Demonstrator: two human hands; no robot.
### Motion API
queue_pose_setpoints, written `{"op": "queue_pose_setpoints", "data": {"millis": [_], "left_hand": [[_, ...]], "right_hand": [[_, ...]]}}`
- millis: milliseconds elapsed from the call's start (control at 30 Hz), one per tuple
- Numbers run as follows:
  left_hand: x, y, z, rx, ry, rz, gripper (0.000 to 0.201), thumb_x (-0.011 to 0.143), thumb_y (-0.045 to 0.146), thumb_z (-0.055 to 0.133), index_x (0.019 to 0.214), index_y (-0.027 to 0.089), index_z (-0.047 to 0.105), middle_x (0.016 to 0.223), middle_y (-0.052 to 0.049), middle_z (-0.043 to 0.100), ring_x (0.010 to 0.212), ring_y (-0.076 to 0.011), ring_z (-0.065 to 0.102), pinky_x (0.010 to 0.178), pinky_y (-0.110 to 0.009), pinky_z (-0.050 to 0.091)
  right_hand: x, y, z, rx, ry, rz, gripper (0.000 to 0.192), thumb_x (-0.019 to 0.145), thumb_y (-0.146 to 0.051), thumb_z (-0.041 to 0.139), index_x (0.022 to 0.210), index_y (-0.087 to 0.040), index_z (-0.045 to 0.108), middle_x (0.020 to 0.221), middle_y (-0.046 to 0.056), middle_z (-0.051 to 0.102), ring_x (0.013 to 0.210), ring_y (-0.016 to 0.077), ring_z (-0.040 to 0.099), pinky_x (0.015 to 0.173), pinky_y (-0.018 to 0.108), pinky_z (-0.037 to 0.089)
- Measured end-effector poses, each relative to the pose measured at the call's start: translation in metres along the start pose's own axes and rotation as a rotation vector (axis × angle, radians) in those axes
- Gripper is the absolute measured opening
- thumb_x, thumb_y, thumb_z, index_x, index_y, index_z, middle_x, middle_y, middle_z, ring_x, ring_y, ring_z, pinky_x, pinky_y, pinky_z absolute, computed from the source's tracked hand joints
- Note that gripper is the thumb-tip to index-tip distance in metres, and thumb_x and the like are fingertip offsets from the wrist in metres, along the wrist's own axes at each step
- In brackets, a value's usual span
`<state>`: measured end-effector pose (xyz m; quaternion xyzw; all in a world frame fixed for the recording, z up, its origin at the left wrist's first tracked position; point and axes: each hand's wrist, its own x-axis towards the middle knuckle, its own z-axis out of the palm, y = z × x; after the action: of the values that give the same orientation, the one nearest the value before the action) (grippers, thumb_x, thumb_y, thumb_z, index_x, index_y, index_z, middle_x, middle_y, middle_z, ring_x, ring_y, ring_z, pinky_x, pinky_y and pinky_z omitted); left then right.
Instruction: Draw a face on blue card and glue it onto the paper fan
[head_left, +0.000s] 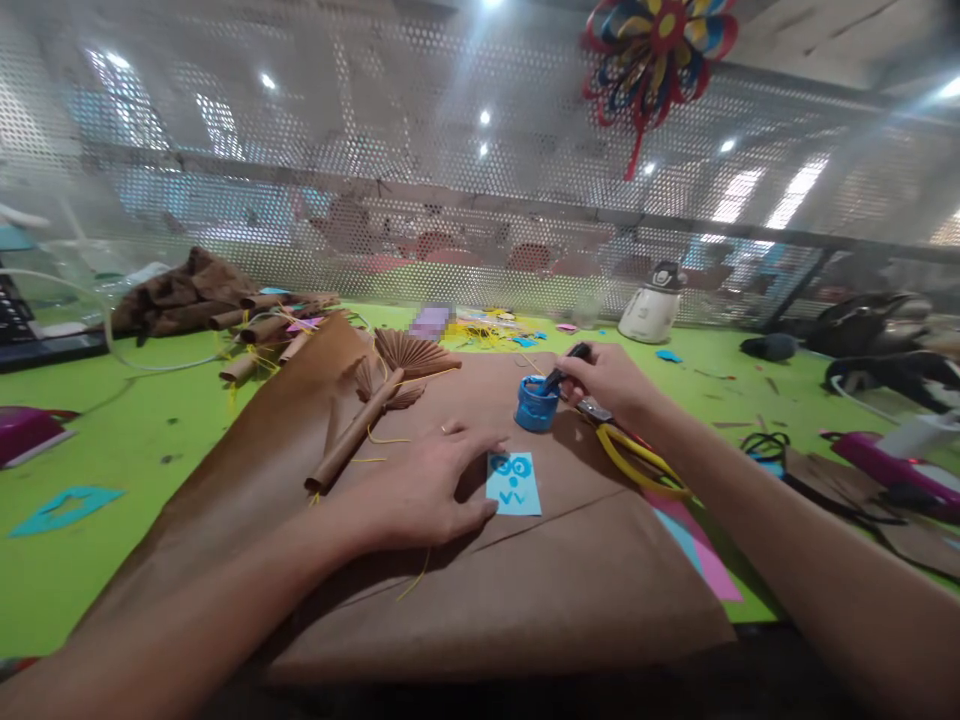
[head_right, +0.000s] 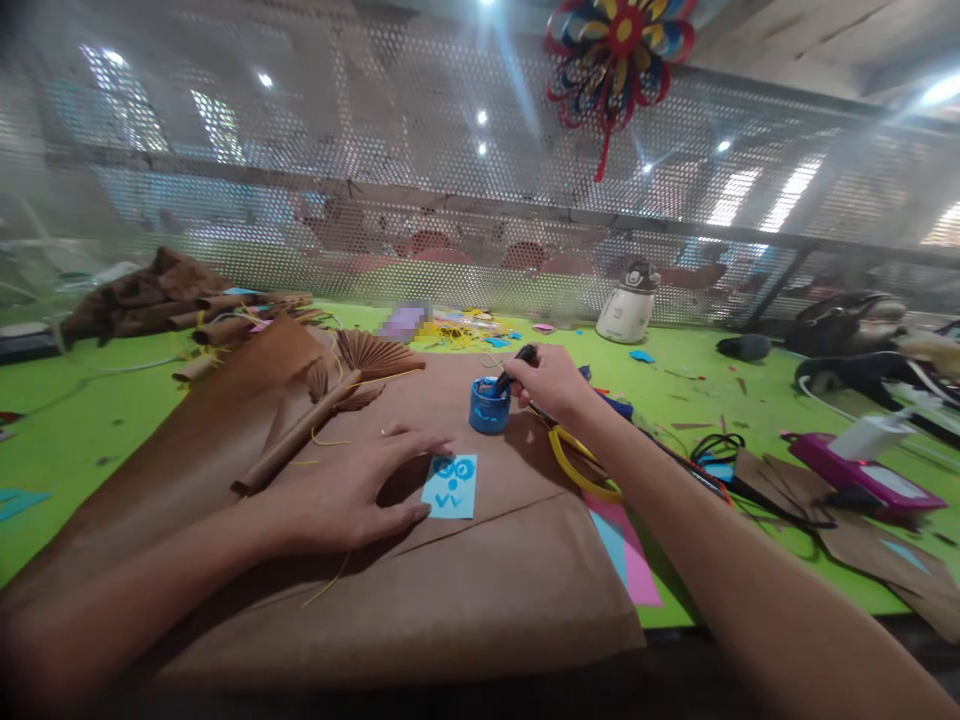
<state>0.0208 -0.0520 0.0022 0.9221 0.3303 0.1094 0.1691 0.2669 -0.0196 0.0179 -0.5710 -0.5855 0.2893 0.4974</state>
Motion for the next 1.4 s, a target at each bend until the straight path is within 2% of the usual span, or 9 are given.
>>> {"op": "queue_pose_setpoints", "data": {"millis": [100,233,333,433,600,800,967,1100,1400], "left_hand": [[0.000,0.000,0.000,0.000,-0.006,0.026,0.051,0.081,0.035,0.057,0.131,0.028,0.048,0.120,-0.007,0.059,0.117,-0.0275,0.051,0.098,-0.043,0.043],[0.000,-0.004,0.004,-0.009,0.020,0.021,0.052,0.081,0.036,0.059,0.131,0.029,0.048,0.125,-0.005,0.058,0.117,-0.0273,0.051,0.097,-0.042,0.043],[0.002,-0.007,0.007,-0.027,0.021,0.030,0.055,0.081,0.037,0.059,0.133,0.030,0.046,0.126,-0.006,0.057,0.115,-0.0266,0.053,0.096,-0.040,0.044],[0.003,-0.007,0.007,-0.037,0.019,0.057,0.053,0.081,0.035,0.058,0.132,0.029,0.047,0.126,-0.006,0.057,0.116,-0.0258,0.051,0.097,-0.040,0.042],[0.004,-0.004,0.005,-0.025,-0.029,0.042,0.052,0.083,0.035,0.057,0.133,0.028,0.045,0.126,-0.007,0.055,0.113,-0.0259,0.052,0.096,-0.041,0.042],[0.005,-0.007,0.009,-0.037,-0.006,0.032,0.054,0.084,0.040,0.056,0.136,0.031,0.042,0.124,-0.006,0.056,0.110,-0.0255,0.054,0.094,-0.041,0.043],[0.005,-0.006,0.009,-0.038,0.002,0.063,0.051,0.083,0.035,0.057,0.132,0.030,0.045,0.124,-0.006,0.056,0.111,-0.0257,0.053,0.095,-0.041,0.042],[0.005,-0.005,0.008,-0.038,0.006,0.070,0.051,0.084,0.037,0.056,0.133,0.028,0.044,0.122,-0.006,0.057,0.111,-0.0260,0.052,0.094,-0.041,0.043],[0.004,-0.008,0.009,-0.031,-0.005,0.041,0.053,0.085,0.039,0.056,0.135,0.030,0.042,0.125,-0.006,0.056,0.112,-0.0263,0.052,0.095,-0.042,0.042]], "right_hand": [[-0.001,-0.005,-0.010,0.038,0.080,-0.022,0.021,0.074,-0.020,0.064,0.056,-0.017,0.053,0.045,-0.001,0.055,0.038,0.0076,0.047,0.037,0.019,0.038],[-0.009,-0.016,-0.029,0.158,0.264,-0.120,0.011,0.073,-0.020,0.065,0.064,-0.018,0.059,0.045,-0.003,0.054,0.037,0.0098,0.049,0.037,0.022,0.042],[-0.022,-0.027,-0.041,0.258,0.342,-0.193,0.016,0.074,-0.018,0.064,0.059,-0.019,0.059,0.047,-0.002,0.054,0.039,0.0107,0.050,0.041,0.025,0.045],[-0.040,-0.031,-0.043,0.370,0.265,-0.170,0.021,0.078,-0.019,0.063,0.057,-0.020,0.061,0.047,-0.001,0.054,0.041,0.0119,0.050,0.043,0.028,0.047],[-0.068,-0.016,-0.022,0.399,0.036,0.070,0.015,0.081,-0.022,0.058,0.067,-0.019,0.060,0.047,-0.001,0.055,0.039,0.0119,0.050,0.038,0.024,0.037],[-0.078,0.001,-0.006,0.292,-0.119,0.027,0.010,0.082,-0.025,0.060,0.076,-0.019,0.056,0.054,-0.002,0.059,0.044,0.0124,0.055,0.041,0.023,0.038],[-0.080,0.007,-0.007,0.203,-0.166,-0.008,0.011,0.086,-0.030,0.059,0.080,-0.021,0.058,0.052,-0.003,0.060,0.041,0.0113,0.051,0.041,0.023,0.040],[-0.081,0.007,-0.006,0.181,-0.151,-0.062,0.011,0.086,-0.030,0.059,0.081,-0.021,0.058,0.052,-0.003,0.061,0.045,0.0121,0.055,0.044,0.022,0.041],[-0.082,0.006,-0.004,0.149,-0.156,-0.075,0.012,0.088,-0.032,0.058,0.082,-0.021,0.058,0.054,-0.002,0.061,0.046,0.0125,0.055,0.047,0.025,0.045]]}}
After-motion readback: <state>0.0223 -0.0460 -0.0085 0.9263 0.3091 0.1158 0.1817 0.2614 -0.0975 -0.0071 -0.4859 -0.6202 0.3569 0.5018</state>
